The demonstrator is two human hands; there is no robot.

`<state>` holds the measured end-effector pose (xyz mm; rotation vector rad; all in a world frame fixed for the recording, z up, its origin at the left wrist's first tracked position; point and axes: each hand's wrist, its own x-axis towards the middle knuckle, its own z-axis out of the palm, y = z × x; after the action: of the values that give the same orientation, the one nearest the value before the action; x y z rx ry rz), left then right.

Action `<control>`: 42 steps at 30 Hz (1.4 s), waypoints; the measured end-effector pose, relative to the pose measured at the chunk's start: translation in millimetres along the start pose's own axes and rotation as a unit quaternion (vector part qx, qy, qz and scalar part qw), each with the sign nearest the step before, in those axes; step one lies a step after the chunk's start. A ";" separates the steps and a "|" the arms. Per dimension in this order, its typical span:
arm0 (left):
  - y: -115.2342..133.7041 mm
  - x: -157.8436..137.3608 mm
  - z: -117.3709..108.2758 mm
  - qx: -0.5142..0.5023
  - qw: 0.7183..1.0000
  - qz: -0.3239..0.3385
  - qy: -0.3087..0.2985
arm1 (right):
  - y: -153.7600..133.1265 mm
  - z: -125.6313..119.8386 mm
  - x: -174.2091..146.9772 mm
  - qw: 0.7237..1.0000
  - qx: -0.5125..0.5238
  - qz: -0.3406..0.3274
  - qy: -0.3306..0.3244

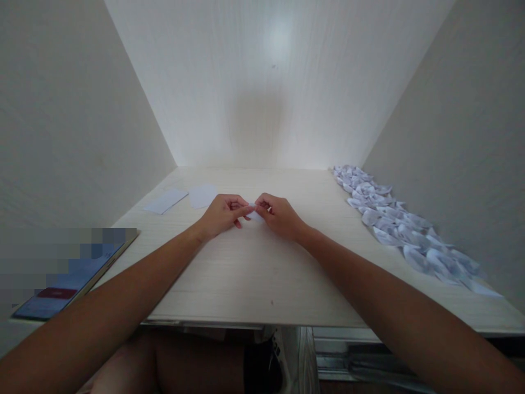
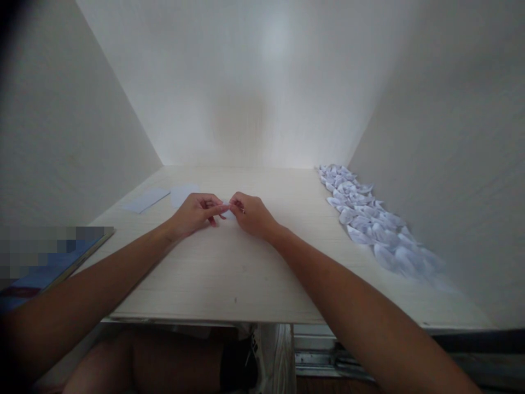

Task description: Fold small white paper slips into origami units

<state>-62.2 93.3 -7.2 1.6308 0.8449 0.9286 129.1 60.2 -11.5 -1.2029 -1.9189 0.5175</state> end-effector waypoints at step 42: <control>-1.4 -6.3 7.6 0.013 0.990 0.090 0.111 | 0.9 -0.5 3.9 0.971 0.211 0.028 0.104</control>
<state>-58.4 84.8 -10.9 1.6656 0.8727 1.2482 129.1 64.1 -10.3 -0.9896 -1.5049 0.7555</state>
